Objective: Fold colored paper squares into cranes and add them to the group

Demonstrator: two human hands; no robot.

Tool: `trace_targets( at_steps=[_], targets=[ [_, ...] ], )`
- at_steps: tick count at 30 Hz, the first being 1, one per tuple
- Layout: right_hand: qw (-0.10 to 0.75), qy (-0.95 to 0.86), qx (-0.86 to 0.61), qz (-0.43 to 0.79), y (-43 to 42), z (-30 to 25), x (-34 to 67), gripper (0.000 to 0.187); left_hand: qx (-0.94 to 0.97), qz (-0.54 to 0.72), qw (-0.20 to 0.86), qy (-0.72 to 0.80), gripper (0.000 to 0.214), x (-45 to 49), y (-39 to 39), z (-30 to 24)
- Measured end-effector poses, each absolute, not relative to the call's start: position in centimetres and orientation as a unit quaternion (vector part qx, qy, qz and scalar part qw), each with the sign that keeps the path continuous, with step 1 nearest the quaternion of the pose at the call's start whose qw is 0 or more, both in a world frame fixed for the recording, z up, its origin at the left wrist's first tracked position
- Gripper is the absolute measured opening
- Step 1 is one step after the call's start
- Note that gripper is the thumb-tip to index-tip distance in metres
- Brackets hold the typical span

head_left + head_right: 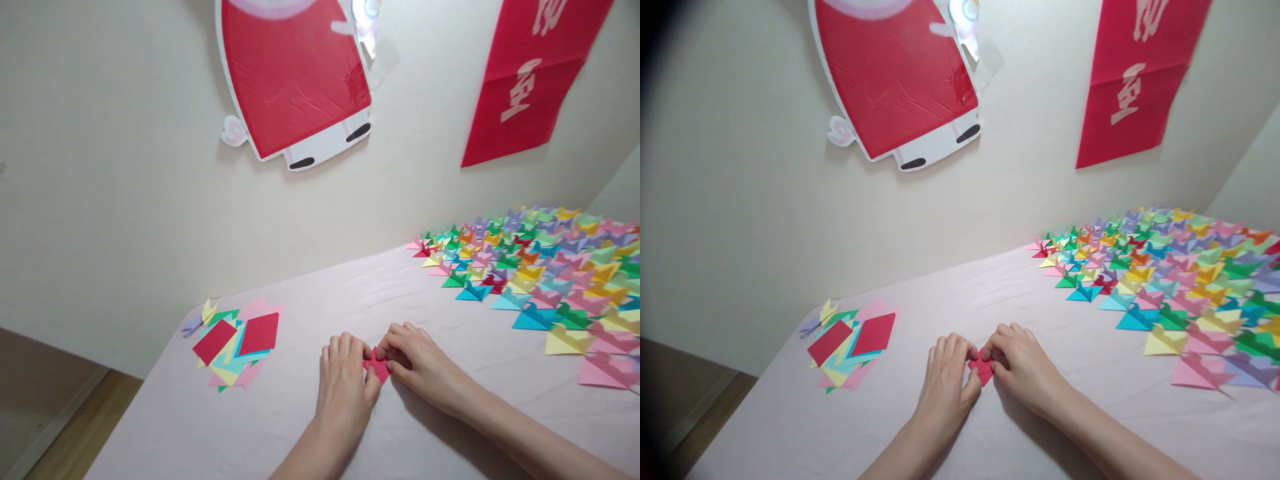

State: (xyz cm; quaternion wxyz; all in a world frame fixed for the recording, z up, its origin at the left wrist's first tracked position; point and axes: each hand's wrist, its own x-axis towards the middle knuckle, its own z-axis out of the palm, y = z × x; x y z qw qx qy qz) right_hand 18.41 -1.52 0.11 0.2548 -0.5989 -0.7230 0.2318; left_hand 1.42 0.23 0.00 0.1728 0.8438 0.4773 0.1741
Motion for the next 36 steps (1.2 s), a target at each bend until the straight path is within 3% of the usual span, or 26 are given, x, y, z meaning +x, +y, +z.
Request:
trace_targets(
  at_steps=[10,28,32,36],
  targets=[
    [0.259,-0.714,-0.609,0.229,-1.5,0.0,18.2,0.019,0.834,0.178,0.184,0.489,0.008,1.8,-0.1,0.4],
    [0.253,-0.717,-0.601,0.248,-1.4,0.3,18.5,0.026,0.823,0.192,0.216,0.489,0.030,1.3,-0.2,0.4],
    [0.264,-0.721,-0.586,0.258,-1.5,0.1,18.9,0.029,0.829,0.215,0.197,0.477,0.026,1.4,-0.4,0.3],
    [0.304,-0.719,-0.565,0.267,-1.8,-0.1,19.4,0.021,0.822,0.263,0.207,0.461,0.027,1.3,-0.7,0.2]
  ],
)
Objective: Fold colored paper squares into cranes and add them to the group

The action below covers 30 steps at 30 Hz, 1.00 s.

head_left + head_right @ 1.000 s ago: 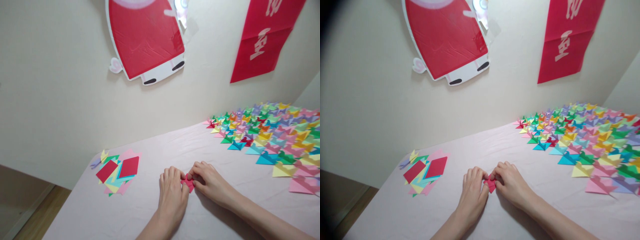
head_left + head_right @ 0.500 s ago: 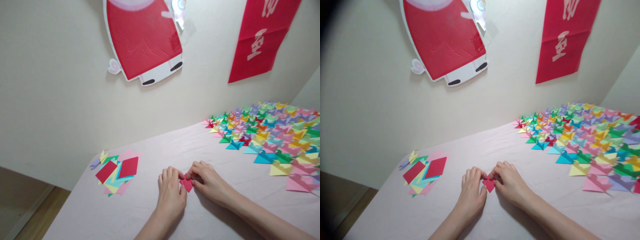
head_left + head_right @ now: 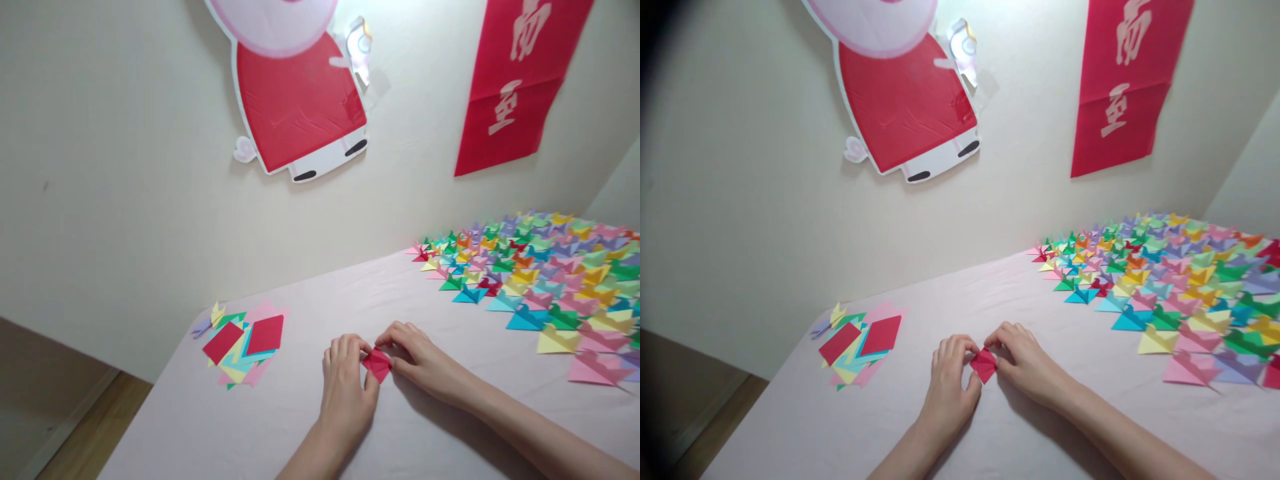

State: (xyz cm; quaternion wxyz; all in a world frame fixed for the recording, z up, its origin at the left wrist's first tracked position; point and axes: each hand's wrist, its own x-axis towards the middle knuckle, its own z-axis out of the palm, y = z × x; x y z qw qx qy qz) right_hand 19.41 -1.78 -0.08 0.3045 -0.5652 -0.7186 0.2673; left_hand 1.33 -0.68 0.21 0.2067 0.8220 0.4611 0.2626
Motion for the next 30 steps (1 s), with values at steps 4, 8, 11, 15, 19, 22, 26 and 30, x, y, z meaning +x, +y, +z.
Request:
trace_targets(
  at_steps=[4,8,11,15,19,22,26,30],
  targets=[
    [0.310,-0.716,-0.577,0.242,-2.4,-0.1,19.0,0.014,0.822,0.284,0.215,0.444,0.026,1.2,-1.0,-0.1],
    [0.296,-0.714,-0.598,0.213,-3.0,0.1,18.1,0.012,0.811,0.300,0.215,0.454,0.031,1.0,-1.1,-0.4],
    [0.306,-0.723,-0.579,0.220,-3.2,0.1,17.9,0.009,0.803,0.318,0.222,0.453,0.034,0.9,-1.2,-0.4],
    [0.332,-0.720,-0.566,0.225,-3.3,0.0,18.1,0.013,0.821,0.309,0.213,0.430,0.033,1.0,-1.3,0.1],
    [0.332,-0.723,-0.561,0.231,-3.5,0.1,18.2,0.016,0.814,0.291,0.224,0.450,0.010,1.1,-1.2,0.6],
    [0.319,-0.731,-0.552,0.243,-3.6,0.5,18.2,0.022,0.798,0.274,0.250,0.475,0.007,1.1,-0.9,0.7],
    [0.315,-0.738,-0.541,0.251,-3.5,1.0,18.4,0.028,0.783,0.269,0.277,0.488,0.006,1.0,-0.6,0.7],
    [0.327,-0.735,-0.534,0.260,-3.6,1.2,18.7,0.031,0.760,0.294,0.309,0.491,0.006,0.8,-0.4,0.5]
  ],
)
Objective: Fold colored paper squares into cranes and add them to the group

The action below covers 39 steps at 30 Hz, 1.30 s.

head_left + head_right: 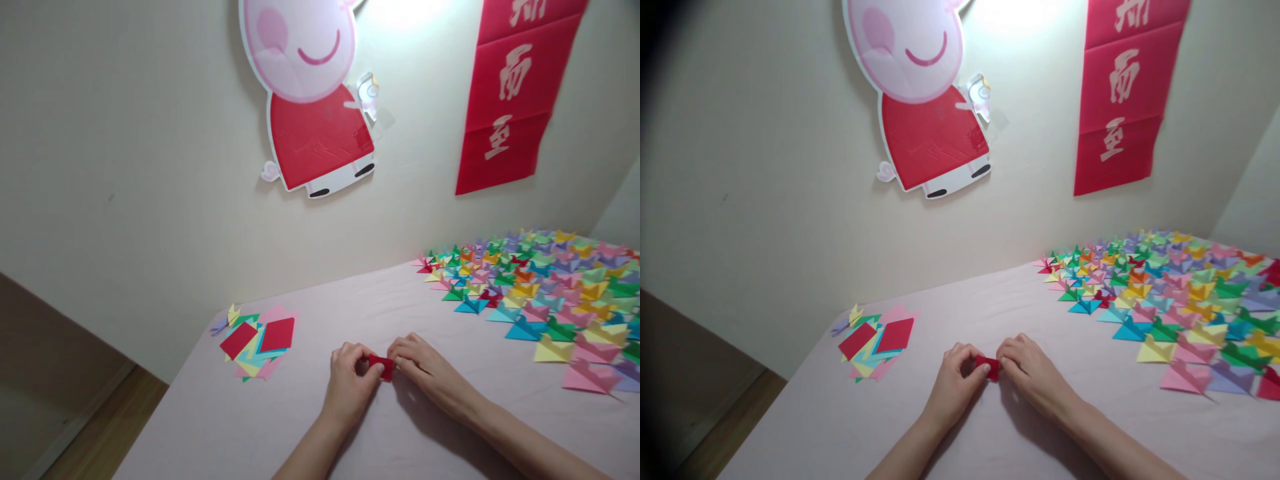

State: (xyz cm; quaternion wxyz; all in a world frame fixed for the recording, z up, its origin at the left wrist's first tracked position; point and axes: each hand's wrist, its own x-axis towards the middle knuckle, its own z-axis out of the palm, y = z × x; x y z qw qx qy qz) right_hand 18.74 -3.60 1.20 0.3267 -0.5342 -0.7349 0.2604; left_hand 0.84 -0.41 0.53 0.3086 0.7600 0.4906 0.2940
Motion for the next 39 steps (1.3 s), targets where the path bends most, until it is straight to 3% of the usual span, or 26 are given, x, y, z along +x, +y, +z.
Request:
trace_targets(
  at_steps=[5,8,12,15,21,31,35,39],
  targets=[
    [0.373,-0.721,-0.525,0.257,-3.9,1.4,19.0,0.006,0.750,0.364,0.341,0.435,0.004,1.3,0.1,0.7],
    [0.397,-0.751,-0.497,0.179,-3.8,1.1,19.5,0.009,0.756,0.388,0.329,0.411,0.010,1.7,0.0,1.0],
    [0.296,-0.828,-0.476,-0.010,-3.7,0.1,20.3,0.020,0.800,0.351,0.249,0.419,0.028,1.0,-1.2,1.2],
    [0.221,-0.865,-0.449,-0.049,-3.8,-0.3,20.8,0.021,0.867,0.265,0.202,0.371,0.040,0.0,-2.6,1.1],
    [0.226,-0.859,-0.451,0.084,-3.5,0.5,22.5,0.018,0.924,0.152,0.133,0.323,0.039,-0.8,-3.7,1.6],
    [0.268,-0.814,-0.437,0.273,-1.5,0.5,23.7,0.028,0.948,0.124,0.054,0.286,0.036,-0.7,-3.0,1.1],
    [0.264,-0.805,-0.437,0.303,-1.0,0.7,23.4,0.033,0.964,0.086,-0.002,0.253,0.035,-0.7,-2.6,1.3],
    [0.269,-0.794,-0.462,0.290,-0.9,0.7,22.9,0.026,0.969,0.071,-0.009,0.236,0.035,-0.7,-2.2,1.5]
  ],
)
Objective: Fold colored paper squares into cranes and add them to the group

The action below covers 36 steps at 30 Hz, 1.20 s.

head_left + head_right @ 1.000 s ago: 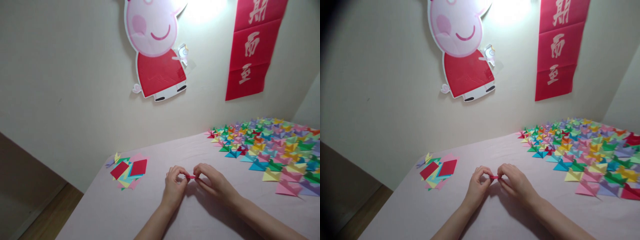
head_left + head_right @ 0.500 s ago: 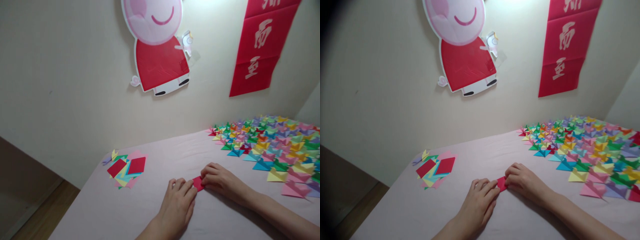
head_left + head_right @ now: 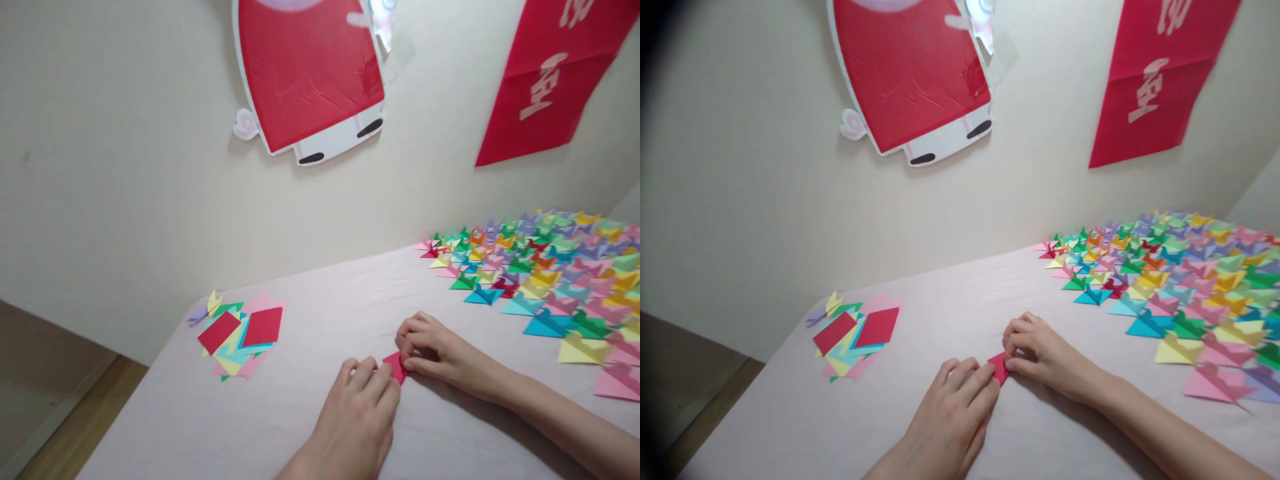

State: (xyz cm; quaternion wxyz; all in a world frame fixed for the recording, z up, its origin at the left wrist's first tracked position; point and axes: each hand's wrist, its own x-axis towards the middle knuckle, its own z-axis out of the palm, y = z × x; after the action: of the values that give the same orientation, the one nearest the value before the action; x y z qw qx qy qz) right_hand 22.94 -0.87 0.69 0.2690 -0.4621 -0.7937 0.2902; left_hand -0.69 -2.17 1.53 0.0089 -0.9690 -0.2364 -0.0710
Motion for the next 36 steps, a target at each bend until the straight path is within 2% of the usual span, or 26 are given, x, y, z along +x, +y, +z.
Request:
trace_targets(
  at_steps=[8,13,36],
  targets=[
    [0.276,-0.779,-0.495,0.268,-0.76,0.27,22.27,0.014,-0.968,-0.074,0.003,-0.239,0.035,-0.57,-2.02,0.71],
    [0.276,-0.773,-0.501,0.274,-0.87,0.54,22.15,0.014,-0.970,-0.060,-0.013,-0.233,0.047,-0.42,-1.92,0.79],
    [0.274,-0.767,-0.510,0.277,-0.77,0.63,22.12,0.015,-0.973,-0.069,0.012,-0.220,0.042,-0.22,-1.84,0.75]
  ],
)
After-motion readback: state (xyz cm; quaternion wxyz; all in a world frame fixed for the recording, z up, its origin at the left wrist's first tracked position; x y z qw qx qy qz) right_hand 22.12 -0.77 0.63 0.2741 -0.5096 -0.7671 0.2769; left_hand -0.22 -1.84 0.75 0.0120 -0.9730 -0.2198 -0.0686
